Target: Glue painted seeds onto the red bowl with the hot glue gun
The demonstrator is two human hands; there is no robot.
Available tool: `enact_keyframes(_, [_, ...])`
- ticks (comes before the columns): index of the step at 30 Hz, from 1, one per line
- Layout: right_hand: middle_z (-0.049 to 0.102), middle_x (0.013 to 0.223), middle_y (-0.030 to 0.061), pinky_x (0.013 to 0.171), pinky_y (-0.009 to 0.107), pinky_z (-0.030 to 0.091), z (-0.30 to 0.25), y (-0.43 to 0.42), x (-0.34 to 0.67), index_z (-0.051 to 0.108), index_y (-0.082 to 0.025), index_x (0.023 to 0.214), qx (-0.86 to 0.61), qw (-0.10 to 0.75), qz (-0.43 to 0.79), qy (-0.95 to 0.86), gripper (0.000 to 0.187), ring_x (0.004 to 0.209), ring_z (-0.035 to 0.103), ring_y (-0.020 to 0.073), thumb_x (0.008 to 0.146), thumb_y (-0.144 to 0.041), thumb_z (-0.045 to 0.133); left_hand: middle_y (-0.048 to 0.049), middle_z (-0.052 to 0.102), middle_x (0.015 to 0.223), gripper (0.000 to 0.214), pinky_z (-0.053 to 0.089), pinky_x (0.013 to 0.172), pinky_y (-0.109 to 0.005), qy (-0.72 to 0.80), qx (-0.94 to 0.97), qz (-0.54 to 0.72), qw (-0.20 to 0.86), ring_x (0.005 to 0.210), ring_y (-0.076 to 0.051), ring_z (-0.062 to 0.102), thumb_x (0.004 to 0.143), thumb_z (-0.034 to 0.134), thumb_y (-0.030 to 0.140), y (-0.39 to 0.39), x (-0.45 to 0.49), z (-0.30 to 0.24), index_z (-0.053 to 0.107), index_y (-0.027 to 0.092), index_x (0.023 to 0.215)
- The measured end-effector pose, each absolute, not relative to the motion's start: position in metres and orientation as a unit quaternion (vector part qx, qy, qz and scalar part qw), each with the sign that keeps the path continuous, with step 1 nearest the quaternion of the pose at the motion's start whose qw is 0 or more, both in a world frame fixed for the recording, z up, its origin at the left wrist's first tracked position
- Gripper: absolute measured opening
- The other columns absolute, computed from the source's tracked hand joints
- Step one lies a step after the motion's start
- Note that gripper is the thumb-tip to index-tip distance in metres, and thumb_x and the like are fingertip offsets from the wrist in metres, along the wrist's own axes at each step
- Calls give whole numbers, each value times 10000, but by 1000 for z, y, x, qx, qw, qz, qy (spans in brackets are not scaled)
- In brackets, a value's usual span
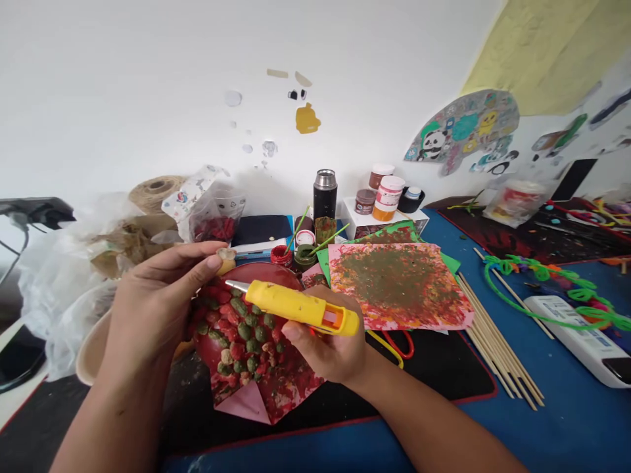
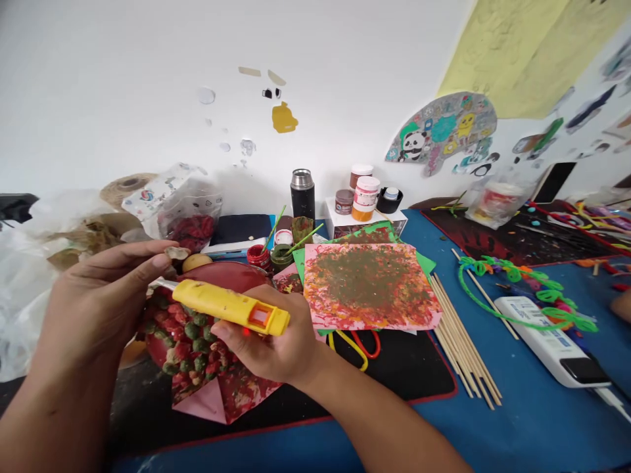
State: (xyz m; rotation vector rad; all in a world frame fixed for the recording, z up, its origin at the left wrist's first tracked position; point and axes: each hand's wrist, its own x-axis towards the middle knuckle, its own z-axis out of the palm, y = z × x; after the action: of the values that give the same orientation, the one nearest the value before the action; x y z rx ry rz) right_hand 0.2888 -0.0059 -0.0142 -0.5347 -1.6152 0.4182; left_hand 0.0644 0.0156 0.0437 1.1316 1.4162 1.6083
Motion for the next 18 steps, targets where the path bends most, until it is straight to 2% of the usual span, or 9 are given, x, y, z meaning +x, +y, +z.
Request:
enact_keyframes(5, [837, 839, 27, 544, 241, 619, -16, -16, 281, 718, -233, 1062, -189, 632, 187, -728, 248, 616, 795, 155, 1162, -459, 704, -44, 893, 859, 551, 602, 544, -222, 538, 431, 615, 383, 646, -154, 752, 571, 1101, 512, 20, 62, 42, 909, 224, 1000])
enact_keyframes(8, [842, 846, 21, 554, 210, 611, -18, -16, 278, 716, -225, 1051, -177, 617, 204, -740, 254, 613, 798, 137, 1155, -457, 731, -58, 902, 893, 559, 627, 595, -247, 523, 426, 621, 399, 696, -171, 777, 549, 1108, 503, 24, 59, 41, 906, 224, 988])
enact_keyframes(12, [838, 866, 39, 582, 242, 619, -18, -11, 281, 732, -225, 1013, -199, 605, 245, -731, 299, 649, 804, 161, 1171, -477, 697, -74, 912, 943, 495, 629, 639, -260, 505, 426, 633, 404, 746, -178, 786, 580, 1102, 468, 31, 56, 40, 906, 226, 964])
enact_keyframes(16, [813, 865, 54, 617, 285, 652, -21, -6, 285, 763, -225, 976, -230, 599, 286, -712, 373, 680, 805, 188, 1164, -539, 691, -43, 896, 907, 425, 652, 762, -283, 490, 419, 670, 366, 821, -185, 785, 581, 1091, 442, 30, 46, 43, 903, 239, 903])
enact_keyframes(18, [816, 888, 63, 646, 298, 678, -23, -5, 285, 770, -226, 970, -246, 595, 297, -705, 391, 712, 820, 199, 1154, -565, 700, -14, 890, 912, 353, 647, 851, -274, 491, 412, 697, 323, 885, -180, 784, 637, 1069, 409, 19, 37, 41, 906, 256, 910])
